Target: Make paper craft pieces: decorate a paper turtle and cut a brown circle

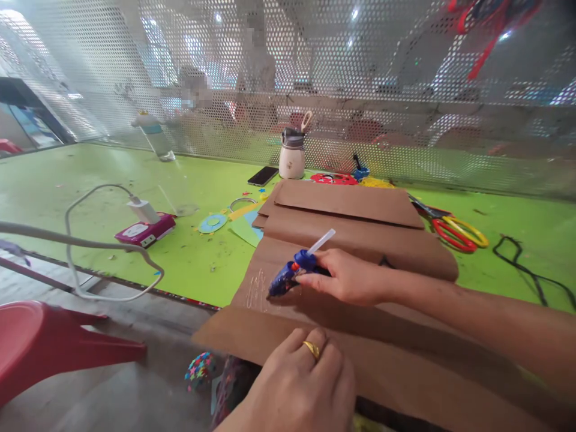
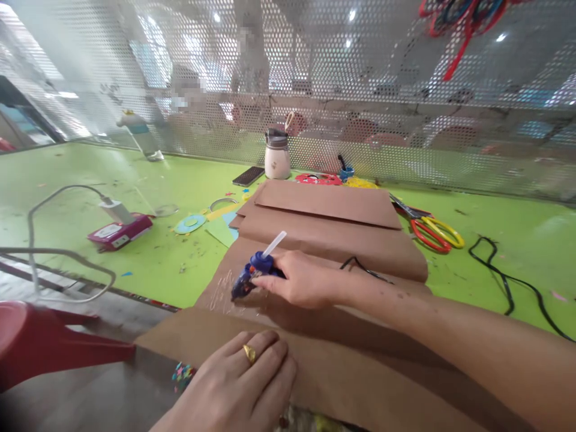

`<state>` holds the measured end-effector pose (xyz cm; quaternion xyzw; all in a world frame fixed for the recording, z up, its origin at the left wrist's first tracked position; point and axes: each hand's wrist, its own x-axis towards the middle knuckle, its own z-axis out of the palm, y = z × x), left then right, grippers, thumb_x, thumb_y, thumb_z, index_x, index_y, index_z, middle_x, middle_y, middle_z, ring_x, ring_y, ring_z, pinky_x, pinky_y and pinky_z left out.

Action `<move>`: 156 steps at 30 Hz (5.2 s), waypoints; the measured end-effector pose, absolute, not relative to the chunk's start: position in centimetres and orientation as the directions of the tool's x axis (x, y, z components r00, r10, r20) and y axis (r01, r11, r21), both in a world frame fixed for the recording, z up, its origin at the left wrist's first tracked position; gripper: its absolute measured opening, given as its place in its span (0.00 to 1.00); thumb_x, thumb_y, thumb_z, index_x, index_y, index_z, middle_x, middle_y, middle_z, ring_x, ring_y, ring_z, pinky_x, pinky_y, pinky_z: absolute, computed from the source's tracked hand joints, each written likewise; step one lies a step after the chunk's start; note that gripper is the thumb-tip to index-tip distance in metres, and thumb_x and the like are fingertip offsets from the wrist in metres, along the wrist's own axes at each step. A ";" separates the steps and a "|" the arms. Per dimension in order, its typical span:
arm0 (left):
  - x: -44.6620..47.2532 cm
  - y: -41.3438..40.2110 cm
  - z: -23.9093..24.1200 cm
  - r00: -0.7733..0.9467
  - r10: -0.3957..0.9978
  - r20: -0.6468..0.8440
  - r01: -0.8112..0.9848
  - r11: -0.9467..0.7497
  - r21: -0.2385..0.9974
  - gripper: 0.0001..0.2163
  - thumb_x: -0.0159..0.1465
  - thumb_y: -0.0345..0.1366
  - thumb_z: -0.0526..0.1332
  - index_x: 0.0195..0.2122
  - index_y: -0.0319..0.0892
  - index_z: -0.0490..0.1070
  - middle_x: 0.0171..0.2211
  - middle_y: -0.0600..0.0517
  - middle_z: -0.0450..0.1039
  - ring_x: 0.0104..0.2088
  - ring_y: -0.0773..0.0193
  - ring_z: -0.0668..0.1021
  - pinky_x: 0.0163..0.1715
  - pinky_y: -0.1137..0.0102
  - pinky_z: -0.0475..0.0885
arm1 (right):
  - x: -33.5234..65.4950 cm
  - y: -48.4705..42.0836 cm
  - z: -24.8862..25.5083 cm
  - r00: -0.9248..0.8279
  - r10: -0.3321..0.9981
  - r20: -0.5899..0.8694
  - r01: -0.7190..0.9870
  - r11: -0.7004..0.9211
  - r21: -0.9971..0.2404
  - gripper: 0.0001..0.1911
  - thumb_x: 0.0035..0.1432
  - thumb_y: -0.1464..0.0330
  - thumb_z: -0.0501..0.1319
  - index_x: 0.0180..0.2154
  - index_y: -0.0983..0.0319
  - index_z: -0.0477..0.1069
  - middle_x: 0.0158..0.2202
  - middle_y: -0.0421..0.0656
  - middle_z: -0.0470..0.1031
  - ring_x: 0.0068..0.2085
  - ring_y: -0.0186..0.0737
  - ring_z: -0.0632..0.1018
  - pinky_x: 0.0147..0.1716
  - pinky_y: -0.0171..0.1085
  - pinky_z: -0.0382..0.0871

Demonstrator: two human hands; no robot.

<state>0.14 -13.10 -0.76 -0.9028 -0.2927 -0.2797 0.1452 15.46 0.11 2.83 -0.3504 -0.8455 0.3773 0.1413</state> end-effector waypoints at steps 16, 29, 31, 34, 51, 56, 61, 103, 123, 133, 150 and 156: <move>-0.1 -12.5 -0.2 0.715 0.418 0.560 0.577 -0.805 -0.136 0.15 0.70 0.25 0.46 0.34 0.37 0.72 0.28 0.48 0.73 0.30 0.57 0.76 0.29 0.64 0.72 | 17.6 -0.2 4.4 -0.761 0.646 -0.059 0.483 0.503 -0.717 0.15 0.66 0.61 0.56 0.40 0.64 0.77 0.38 0.44 0.81 0.38 0.43 0.77 0.39 0.38 0.68; -0.3 -12.9 0.1 0.712 0.428 0.556 0.580 -0.806 -0.122 0.16 0.71 0.24 0.46 0.40 0.34 0.75 0.33 0.46 0.78 0.36 0.55 0.80 0.37 0.62 0.77 | 20.7 -2.2 3.9 -0.707 0.703 -0.078 0.537 0.461 -0.706 0.15 0.67 0.60 0.57 0.40 0.63 0.78 0.36 0.43 0.80 0.36 0.43 0.76 0.37 0.37 0.68; -0.3 -12.9 0.2 0.709 0.429 0.560 0.579 -0.807 -0.115 0.17 0.71 0.25 0.45 0.41 0.35 0.75 0.34 0.46 0.79 0.36 0.56 0.81 0.38 0.62 0.77 | 19.9 -2.0 3.5 -0.731 0.680 -0.057 0.505 0.482 -0.716 0.15 0.67 0.60 0.58 0.39 0.62 0.77 0.37 0.43 0.81 0.37 0.43 0.77 0.38 0.38 0.68; -0.5 -13.1 0.6 0.709 0.439 0.552 0.580 -0.808 -0.103 0.18 0.72 0.25 0.43 0.43 0.35 0.75 0.34 0.46 0.80 0.36 0.56 0.81 0.37 0.63 0.77 | 19.2 -1.1 3.1 -0.676 0.735 -0.042 0.520 0.436 -0.735 0.15 0.66 0.61 0.58 0.41 0.64 0.77 0.39 0.45 0.80 0.38 0.43 0.77 0.39 0.38 0.67; -0.7 -12.8 1.2 0.747 0.403 0.529 0.551 -0.820 -0.153 0.19 0.72 0.25 0.44 0.43 0.34 0.77 0.36 0.45 0.83 0.36 0.54 0.84 0.35 0.61 0.79 | 22.1 -2.1 4.8 -0.686 0.721 -0.100 0.578 0.456 -0.677 0.16 0.67 0.60 0.56 0.44 0.64 0.77 0.39 0.45 0.80 0.38 0.42 0.77 0.39 0.36 0.67; -0.8 -12.9 1.0 0.754 0.395 0.524 0.553 -0.813 -0.183 0.18 0.70 0.23 0.45 0.43 0.34 0.77 0.37 0.45 0.83 0.36 0.53 0.84 0.34 0.61 0.79 | 22.5 -3.0 4.6 -0.681 0.727 -0.090 0.593 0.475 -0.650 0.16 0.66 0.58 0.57 0.41 0.63 0.77 0.36 0.44 0.80 0.35 0.41 0.76 0.36 0.36 0.66; -1.3 -13.4 0.1 0.764 0.395 0.510 0.546 -0.817 -0.184 0.18 0.70 0.24 0.46 0.43 0.35 0.77 0.39 0.46 0.84 0.38 0.53 0.84 0.35 0.61 0.79 | 22.5 -3.3 4.3 -0.670 0.738 -0.082 0.564 0.435 -0.702 0.15 0.66 0.59 0.57 0.39 0.62 0.77 0.32 0.42 0.79 0.33 0.39 0.76 0.35 0.35 0.67; -2.7 -7.4 -0.9 0.510 0.476 0.716 0.741 -0.666 -0.085 0.20 0.63 0.19 0.61 0.55 0.40 0.70 0.51 0.41 0.69 0.53 0.50 0.72 0.53 0.55 0.71 | 34.3 0.6 8.3 0.167 0.981 0.099 0.295 0.046 -0.954 0.15 0.69 0.71 0.56 0.38 0.72 0.79 0.34 0.53 0.83 0.34 0.37 0.82 0.40 0.44 0.71; -6.6 -9.5 -3.9 0.681 0.637 0.361 0.722 -0.668 -0.182 0.36 0.66 0.55 0.59 0.69 0.39 0.57 0.69 0.37 0.58 0.69 0.39 0.59 0.62 0.45 0.64 | 38.0 -5.2 6.2 0.407 0.902 0.145 0.691 -0.200 -0.695 0.18 0.56 0.52 0.65 0.26 0.58 0.81 0.30 0.48 0.81 0.34 0.45 0.76 0.35 0.46 0.68; -6.9 -9.5 -4.6 0.720 0.603 0.344 0.681 -0.710 -0.179 0.34 0.67 0.54 0.59 0.68 0.38 0.59 0.68 0.38 0.61 0.68 0.41 0.63 0.63 0.48 0.62 | 37.6 -7.9 4.1 0.395 0.879 0.265 0.777 -0.166 -0.607 0.18 0.55 0.55 0.60 0.36 0.60 0.82 0.37 0.51 0.83 0.32 0.48 0.75 0.28 0.43 0.68; -5.9 -8.5 -2.4 0.686 0.553 0.472 0.697 -0.686 -0.211 0.31 0.68 0.55 0.55 0.63 0.35 0.64 0.66 0.37 0.64 0.66 0.41 0.66 0.58 0.47 0.70 | 36.7 -6.8 4.4 0.143 0.873 0.466 0.920 0.056 -0.388 0.21 0.67 0.57 0.56 0.37 0.66 0.81 0.32 0.50 0.82 0.31 0.47 0.80 0.29 0.40 0.72; -5.0 -5.2 -4.0 0.668 0.587 0.457 0.727 -0.646 -0.233 0.28 0.70 0.53 0.51 0.64 0.39 0.66 0.64 0.38 0.67 0.64 0.38 0.69 0.52 0.47 0.76 | 37.7 1.1 1.2 -0.071 0.798 0.599 0.989 0.133 -0.060 0.18 0.67 0.65 0.59 0.53 0.68 0.72 0.48 0.56 0.78 0.50 0.53 0.77 0.50 0.49 0.72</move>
